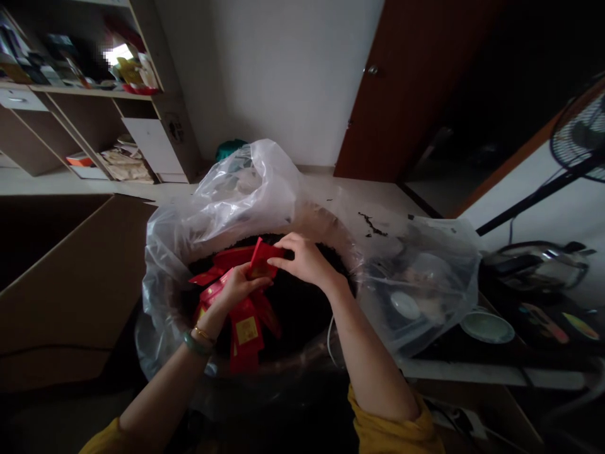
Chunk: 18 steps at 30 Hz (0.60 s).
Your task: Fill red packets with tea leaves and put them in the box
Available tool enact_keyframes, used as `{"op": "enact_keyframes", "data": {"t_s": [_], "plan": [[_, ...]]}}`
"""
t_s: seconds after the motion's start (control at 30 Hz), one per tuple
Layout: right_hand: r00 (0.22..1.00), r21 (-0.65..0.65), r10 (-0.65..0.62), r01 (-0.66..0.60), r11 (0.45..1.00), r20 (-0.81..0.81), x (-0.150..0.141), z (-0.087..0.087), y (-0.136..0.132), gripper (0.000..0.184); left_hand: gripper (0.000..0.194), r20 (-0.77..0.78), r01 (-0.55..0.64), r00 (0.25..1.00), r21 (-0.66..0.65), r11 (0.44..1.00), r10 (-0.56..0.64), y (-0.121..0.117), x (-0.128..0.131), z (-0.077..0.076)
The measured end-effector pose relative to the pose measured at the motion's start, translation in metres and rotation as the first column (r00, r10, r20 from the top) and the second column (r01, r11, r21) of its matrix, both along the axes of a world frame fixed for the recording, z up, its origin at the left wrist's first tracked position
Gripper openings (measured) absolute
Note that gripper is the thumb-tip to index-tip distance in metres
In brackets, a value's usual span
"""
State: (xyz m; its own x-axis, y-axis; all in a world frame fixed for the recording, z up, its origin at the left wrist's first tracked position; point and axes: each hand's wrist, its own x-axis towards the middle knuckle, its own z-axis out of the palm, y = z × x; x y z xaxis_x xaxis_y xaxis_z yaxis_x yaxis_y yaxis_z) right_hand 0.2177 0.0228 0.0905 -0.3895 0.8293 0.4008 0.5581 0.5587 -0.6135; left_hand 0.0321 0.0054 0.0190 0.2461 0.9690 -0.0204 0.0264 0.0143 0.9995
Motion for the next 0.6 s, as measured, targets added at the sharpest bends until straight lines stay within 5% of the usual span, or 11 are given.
{"op": "enact_keyframes", "data": {"t_s": [0.23,0.37,0.47,0.6], "plan": [[0.959,-0.179,0.082,-0.034,0.983,0.271,-0.010,-0.003,-0.005,0.019,0.038,-0.066,0.070,0.996,0.058,0.996,-0.066,-0.005,0.008,0.003],[0.980,-0.087,0.073,-0.057,0.995,0.186,-0.008,0.005,-0.008,0.011,0.047,0.029,0.077,0.997,-0.015,0.997,-0.077,-0.004,0.006,0.002],[0.993,0.006,0.031,-0.032,0.999,0.117,-0.006,0.008,-0.009,0.026,0.048,0.068,0.053,0.996,-0.032,0.998,-0.051,-0.002,0.004,0.004],[0.969,-0.025,0.032,-0.027,0.999,0.243,-0.008,0.004,-0.006,0.012,0.045,0.013,0.066,0.998,0.036,0.997,-0.067,-0.003,0.004,0.006]]}}
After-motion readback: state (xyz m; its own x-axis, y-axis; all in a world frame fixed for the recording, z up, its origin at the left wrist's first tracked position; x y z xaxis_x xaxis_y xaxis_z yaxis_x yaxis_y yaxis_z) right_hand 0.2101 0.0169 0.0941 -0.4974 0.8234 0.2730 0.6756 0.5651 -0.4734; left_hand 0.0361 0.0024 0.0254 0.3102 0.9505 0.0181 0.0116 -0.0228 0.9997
